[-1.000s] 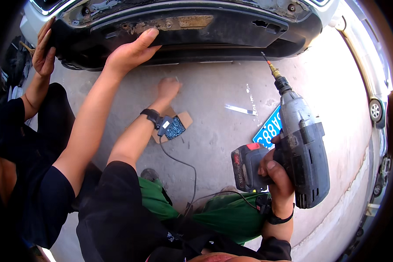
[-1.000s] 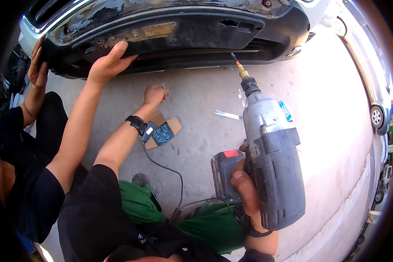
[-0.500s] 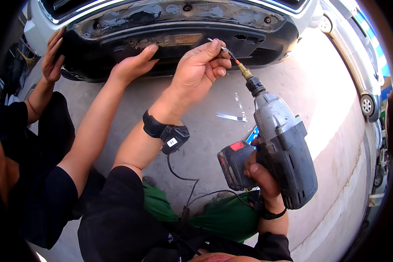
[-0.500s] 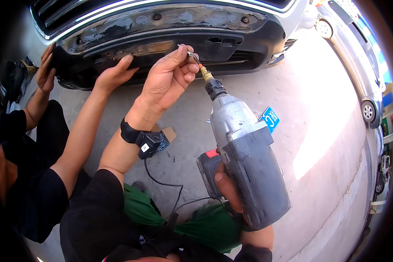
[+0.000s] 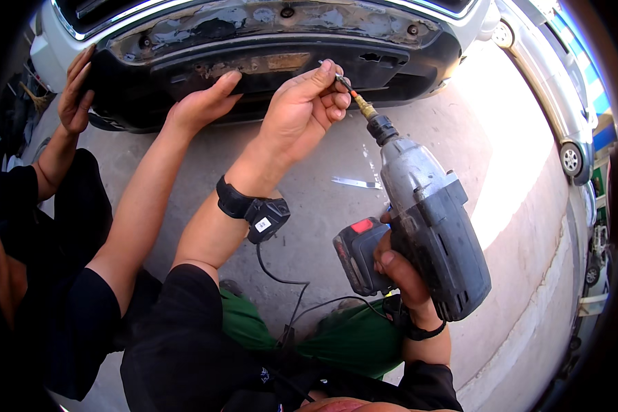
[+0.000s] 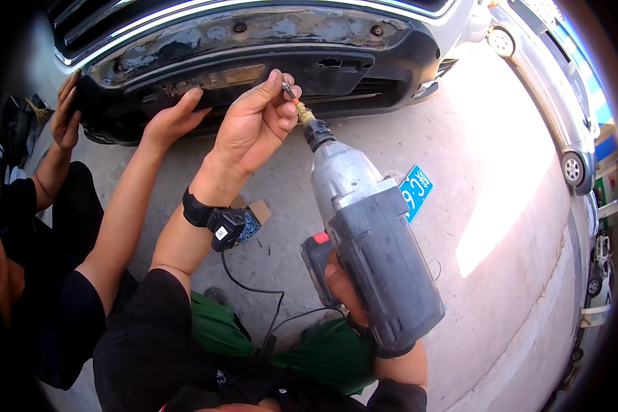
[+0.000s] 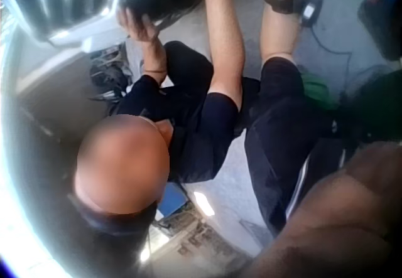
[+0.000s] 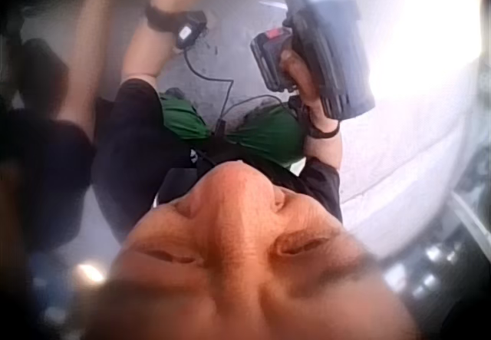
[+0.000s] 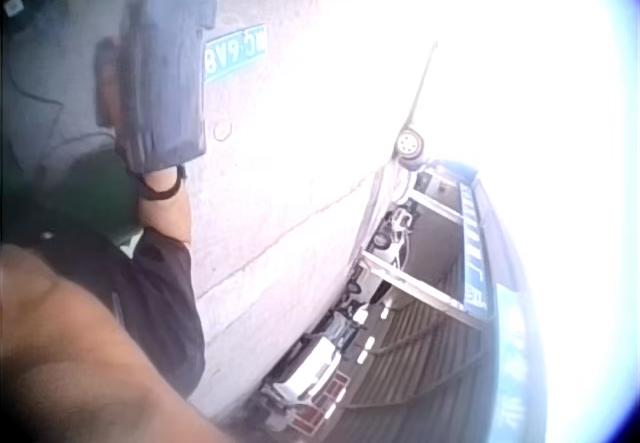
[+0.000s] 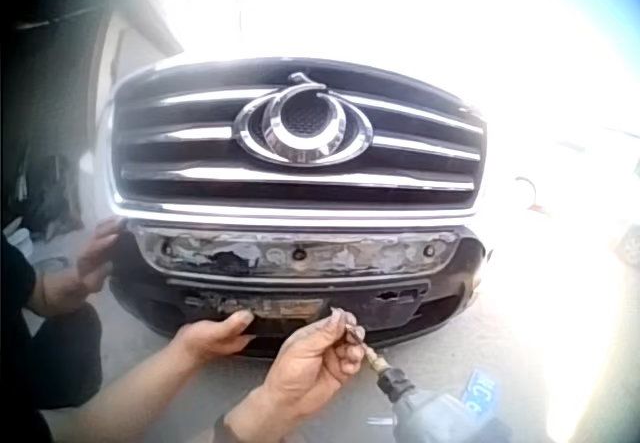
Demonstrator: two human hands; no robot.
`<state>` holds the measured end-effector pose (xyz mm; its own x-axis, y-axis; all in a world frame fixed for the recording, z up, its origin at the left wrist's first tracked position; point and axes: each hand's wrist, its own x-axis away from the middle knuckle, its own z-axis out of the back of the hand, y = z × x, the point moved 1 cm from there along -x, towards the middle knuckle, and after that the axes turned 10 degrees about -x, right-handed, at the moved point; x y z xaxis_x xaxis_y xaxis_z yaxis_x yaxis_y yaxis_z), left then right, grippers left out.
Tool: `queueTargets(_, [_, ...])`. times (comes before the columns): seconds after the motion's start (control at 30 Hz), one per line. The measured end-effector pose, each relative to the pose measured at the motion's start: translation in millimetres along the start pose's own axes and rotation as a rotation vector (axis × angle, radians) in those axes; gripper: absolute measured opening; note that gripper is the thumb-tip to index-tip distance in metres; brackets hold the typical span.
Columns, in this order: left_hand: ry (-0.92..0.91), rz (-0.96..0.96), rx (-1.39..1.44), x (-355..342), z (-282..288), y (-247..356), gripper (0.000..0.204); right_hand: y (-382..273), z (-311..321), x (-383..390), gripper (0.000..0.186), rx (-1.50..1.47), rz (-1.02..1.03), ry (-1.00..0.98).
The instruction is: The person attaches a plastic component to a vehicle's front bumper using a power drill and screws. They position the component, drill holes, and drive screws while an assistant helps hold the parts in place.
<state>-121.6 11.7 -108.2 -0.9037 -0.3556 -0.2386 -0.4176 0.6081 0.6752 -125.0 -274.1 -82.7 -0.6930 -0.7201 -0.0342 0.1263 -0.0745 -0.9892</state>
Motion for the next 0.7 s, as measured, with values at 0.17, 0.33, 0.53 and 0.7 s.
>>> queueTargets(0.17, [-0.026,-0.025,-0.111,0,4,1,0.026,3,2,-2,0.040,0.147,0.025,-0.008])
queueTargets(0.33, [-0.019,-0.025,-0.024,4,-12,4,0.034,-7,-3,-2,0.046,0.360,0.056,-0.009])
queueTargets(0.53, [-0.062,-0.125,0.119,11,-31,18,0.032,-34,-13,-11,0.050,0.374,0.179,-0.027])
queueTargets(0.7, [-0.038,-0.158,0.191,3,-21,22,0.028,-49,-26,-19,0.049,0.391,0.414,0.016])
